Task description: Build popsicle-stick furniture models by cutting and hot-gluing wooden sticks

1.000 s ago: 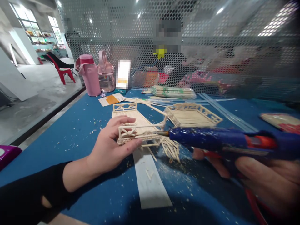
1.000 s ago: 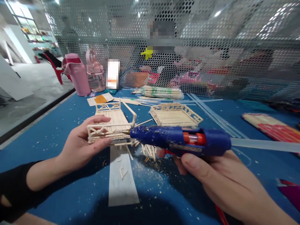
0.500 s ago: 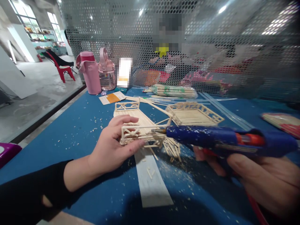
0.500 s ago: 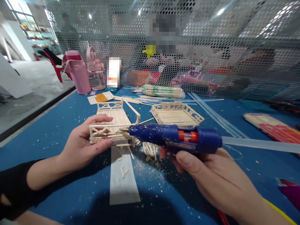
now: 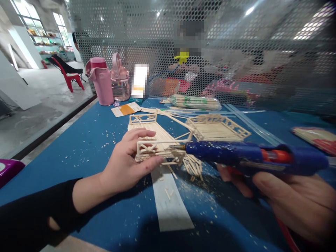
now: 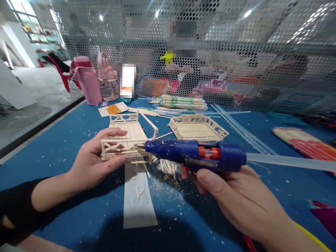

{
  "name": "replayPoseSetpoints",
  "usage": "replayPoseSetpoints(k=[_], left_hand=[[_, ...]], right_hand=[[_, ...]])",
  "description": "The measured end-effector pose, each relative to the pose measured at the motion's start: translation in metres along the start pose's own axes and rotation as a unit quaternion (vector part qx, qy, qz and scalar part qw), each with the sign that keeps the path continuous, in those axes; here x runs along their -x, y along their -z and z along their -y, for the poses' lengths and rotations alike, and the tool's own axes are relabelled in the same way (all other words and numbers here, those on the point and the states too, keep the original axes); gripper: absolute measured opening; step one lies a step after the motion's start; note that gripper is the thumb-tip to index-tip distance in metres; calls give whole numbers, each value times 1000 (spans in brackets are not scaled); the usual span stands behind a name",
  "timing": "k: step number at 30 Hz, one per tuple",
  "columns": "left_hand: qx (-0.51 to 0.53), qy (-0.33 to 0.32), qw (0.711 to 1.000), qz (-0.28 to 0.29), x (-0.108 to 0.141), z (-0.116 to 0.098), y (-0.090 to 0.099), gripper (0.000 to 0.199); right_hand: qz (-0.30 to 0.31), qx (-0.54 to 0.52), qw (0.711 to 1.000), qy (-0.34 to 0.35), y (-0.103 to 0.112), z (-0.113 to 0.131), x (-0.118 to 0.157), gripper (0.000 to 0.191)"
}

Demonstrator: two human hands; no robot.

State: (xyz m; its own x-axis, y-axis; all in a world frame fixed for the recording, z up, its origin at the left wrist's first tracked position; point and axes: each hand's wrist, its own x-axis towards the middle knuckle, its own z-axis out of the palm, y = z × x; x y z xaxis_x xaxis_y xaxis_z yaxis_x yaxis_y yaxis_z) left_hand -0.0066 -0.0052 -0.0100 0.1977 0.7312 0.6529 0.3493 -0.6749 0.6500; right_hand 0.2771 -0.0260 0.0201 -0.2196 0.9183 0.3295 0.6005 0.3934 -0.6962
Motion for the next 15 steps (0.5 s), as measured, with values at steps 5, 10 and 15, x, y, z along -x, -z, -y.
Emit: replayPoseSetpoints(k=[5,10,15], left_hand=[[-5,-11,1000,-5,0,1,-1,12],[-3,-18,1000,-8,0,2,-1,12],[-6,-18,1000,-7,0,3,-1,11]], right_hand=[[-15,-16,1000,3,-3,0,2,51],[-13,-11,1000,6,-4,-1,5,46],[-11,10,1000,23,-3,-4,5,46]])
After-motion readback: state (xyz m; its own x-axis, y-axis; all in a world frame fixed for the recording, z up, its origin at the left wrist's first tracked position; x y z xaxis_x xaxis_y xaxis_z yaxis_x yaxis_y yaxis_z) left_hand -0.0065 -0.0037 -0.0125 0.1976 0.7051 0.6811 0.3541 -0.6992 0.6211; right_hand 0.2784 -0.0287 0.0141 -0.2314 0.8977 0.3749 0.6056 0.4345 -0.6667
